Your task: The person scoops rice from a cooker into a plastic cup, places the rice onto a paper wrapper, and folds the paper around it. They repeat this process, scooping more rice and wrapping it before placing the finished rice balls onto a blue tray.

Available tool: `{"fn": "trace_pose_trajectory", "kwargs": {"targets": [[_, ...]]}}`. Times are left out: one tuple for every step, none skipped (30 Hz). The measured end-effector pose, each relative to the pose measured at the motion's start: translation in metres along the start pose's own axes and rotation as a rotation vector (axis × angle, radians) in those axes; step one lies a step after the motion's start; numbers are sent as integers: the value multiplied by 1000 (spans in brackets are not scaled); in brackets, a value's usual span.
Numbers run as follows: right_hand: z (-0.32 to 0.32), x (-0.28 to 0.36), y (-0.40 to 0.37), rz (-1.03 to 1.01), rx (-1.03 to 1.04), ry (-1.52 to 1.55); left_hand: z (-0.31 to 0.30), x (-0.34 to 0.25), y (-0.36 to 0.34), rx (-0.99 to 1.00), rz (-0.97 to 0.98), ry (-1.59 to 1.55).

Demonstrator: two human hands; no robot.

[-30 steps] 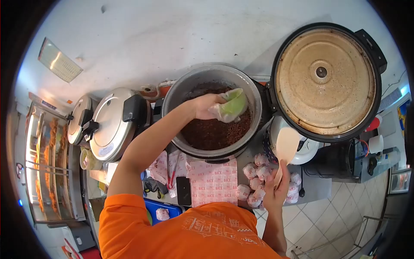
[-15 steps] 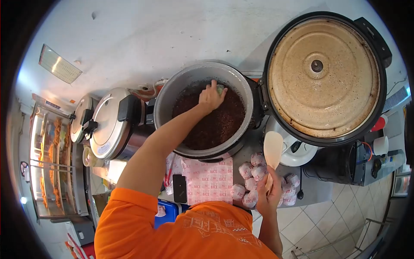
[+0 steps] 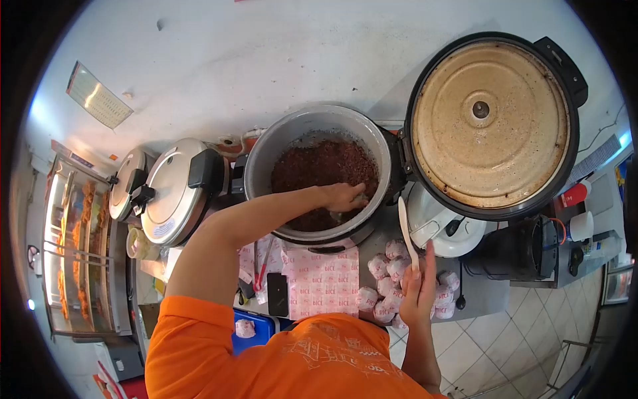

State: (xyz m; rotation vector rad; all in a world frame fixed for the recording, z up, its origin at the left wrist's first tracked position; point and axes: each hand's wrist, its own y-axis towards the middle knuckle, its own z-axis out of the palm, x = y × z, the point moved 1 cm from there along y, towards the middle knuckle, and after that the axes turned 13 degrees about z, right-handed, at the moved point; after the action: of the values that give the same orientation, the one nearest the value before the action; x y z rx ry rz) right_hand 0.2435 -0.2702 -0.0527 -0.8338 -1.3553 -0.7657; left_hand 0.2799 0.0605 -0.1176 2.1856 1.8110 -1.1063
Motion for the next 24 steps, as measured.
{"fn": "trace_pose_trajectory", "kwargs": {"targets": [[-1,5,3,72,69,-45,-5,-7,-9,-9,10,4],[2,12,8,94,78,-30,-10,-12,-19,-3,27,-31],[5,17,13,80,75,-38,-16,-13,-27,2,43,-67],[9,22,17,87,78,-32,-18,-6,-32,-14,31,-115],[15,27,21,94,81,-23,-18,3,-38,-21,40,-110],[21,34,26,112,52,-14,-21,6,-46,-195,110,-308],[26,37,33,102,48,-21,-23,8,-52,-369,183,-509],[31,38,42,101,36,-103,-26,14,-57,-464,29,-646],[37,42,49,102,25,-185,-31,6,-64,-474,38,-647],[44,53,55,138,61,-263,-37,-3,-70,-597,45,-946],[53,51,64,126,66,-273,-43,-12,-77,-717,55,-1246],[65,44,76,-127,14,-385,-49,-22,-84,-746,65,-1404],[80,51,81,-381,-38,-490,-52,-28,-88,-758,78,-1405],[90,59,80,-268,32,-425,-53,-34,-91,-836,83,-1476],[101,61,80,-288,21,-486,-54,-39,-94,-913,87,-1547],[111,60,81,-261,39,-524,-54,-45,-97,-944,113,-1622],[121,55,83,-231,56,-561,-51,-44,-95,-949,123,-1623],[132,53,83,-352,29,-606,-45,-36,-92,-1054,75,-1547],[140,51,82,-367,27,-650,-40,-26,-88,-1157,26,-1468],[145,54,81,-328,61,-671,-33,-9,-83,-1221,77,-1278],[149,57,80,-287,96,-691,-35,-10,-89,-1226,79,-1281],[150,57,80,-285,99,-695,-36,-11,-95,-1257,28,-1123],[152,57,80,-301,155,-746,-38,-12,-101,-1277,-22,-963],[153,58,80,-317,209,-795,-41,-16,-108,-1274,-23,-964]]}}
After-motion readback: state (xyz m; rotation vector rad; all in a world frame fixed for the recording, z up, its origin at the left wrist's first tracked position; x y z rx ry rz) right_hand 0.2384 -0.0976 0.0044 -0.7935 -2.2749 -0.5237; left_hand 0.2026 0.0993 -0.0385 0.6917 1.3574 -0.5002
